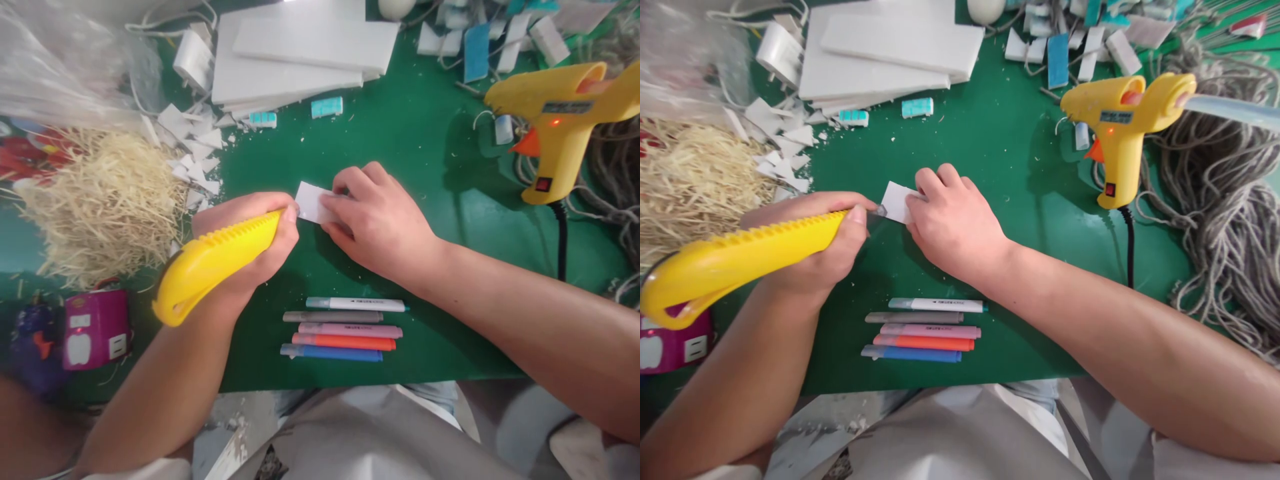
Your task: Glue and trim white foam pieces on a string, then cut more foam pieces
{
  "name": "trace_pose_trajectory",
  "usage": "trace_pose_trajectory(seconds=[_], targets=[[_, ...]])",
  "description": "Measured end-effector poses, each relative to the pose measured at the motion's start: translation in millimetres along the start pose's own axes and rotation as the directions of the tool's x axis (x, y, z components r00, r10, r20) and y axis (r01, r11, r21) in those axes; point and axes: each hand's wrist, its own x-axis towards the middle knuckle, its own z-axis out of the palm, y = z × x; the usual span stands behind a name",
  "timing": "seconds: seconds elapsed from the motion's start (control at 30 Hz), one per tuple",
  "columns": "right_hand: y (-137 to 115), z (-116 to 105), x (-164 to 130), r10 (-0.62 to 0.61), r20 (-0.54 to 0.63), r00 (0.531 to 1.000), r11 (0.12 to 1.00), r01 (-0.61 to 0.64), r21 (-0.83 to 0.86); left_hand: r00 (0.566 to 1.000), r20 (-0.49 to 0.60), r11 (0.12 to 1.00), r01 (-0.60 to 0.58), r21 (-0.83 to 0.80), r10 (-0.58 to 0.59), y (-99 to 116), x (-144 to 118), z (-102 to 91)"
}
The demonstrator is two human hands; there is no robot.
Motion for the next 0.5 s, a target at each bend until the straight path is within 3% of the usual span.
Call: trace_pose_trajectory(seconds=[0.23, 0.5], targets=[[-1.3, -1.9, 0.4, 0.021, 0.022, 1.000, 1.000, -0.021, 0.003, 1.000, 0.011, 1.000, 0.004, 0.019, -0.004, 0.6, -0.3, -1.3], [-3.3, -3.0, 1.6, 0.058, 0.051, 0.997, 0.998, -0.058, 0.004, 0.984, 0.069, 0.987, 0.163, -0.005, -0.162, -1.4, -5.3, -8.5]])
